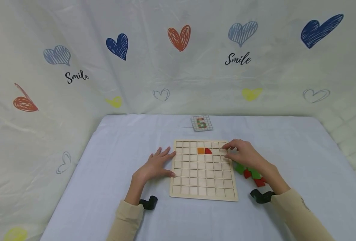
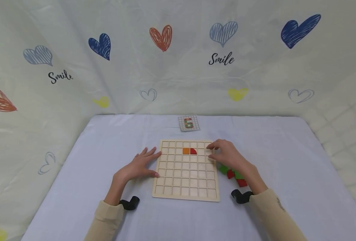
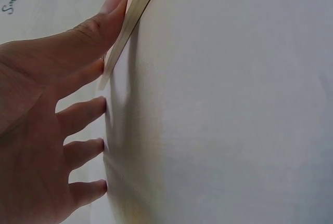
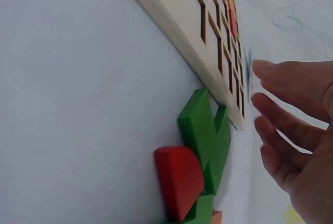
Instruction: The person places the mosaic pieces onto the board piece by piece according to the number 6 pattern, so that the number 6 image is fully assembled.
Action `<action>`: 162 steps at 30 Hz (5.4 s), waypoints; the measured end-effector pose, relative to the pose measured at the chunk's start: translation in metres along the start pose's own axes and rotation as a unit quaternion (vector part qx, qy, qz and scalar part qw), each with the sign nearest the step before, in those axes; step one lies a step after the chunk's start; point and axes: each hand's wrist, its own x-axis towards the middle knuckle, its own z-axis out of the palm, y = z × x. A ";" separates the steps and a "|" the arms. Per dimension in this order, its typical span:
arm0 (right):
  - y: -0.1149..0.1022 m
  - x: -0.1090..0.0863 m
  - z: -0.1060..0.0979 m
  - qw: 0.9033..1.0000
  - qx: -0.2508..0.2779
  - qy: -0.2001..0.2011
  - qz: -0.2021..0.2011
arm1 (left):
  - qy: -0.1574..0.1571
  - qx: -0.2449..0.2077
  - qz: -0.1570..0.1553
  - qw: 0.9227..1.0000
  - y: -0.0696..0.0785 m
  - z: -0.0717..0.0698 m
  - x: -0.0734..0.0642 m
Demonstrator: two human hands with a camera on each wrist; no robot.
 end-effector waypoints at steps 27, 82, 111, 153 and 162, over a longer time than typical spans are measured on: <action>0.031 -0.043 -0.024 0.995 -0.017 0.024 0.093 | -0.002 0.005 0.003 1.000 0.001 -0.002 -0.001; 0.059 -0.062 -0.049 0.982 0.002 -0.102 0.161 | -0.006 -0.014 0.010 1.000 0.000 -0.002 -0.002; 0.041 -0.056 -0.048 0.993 0.018 0.000 0.117 | -0.010 -0.015 0.004 1.000 0.001 -0.003 -0.002; -0.008 0.017 0.000 0.996 0.076 -0.018 0.039 | -0.005 -0.011 0.009 1.000 0.000 -0.003 -0.003; -0.023 0.032 0.004 0.995 0.090 -0.030 0.013 | -0.006 -0.016 0.006 1.000 0.001 -0.003 -0.003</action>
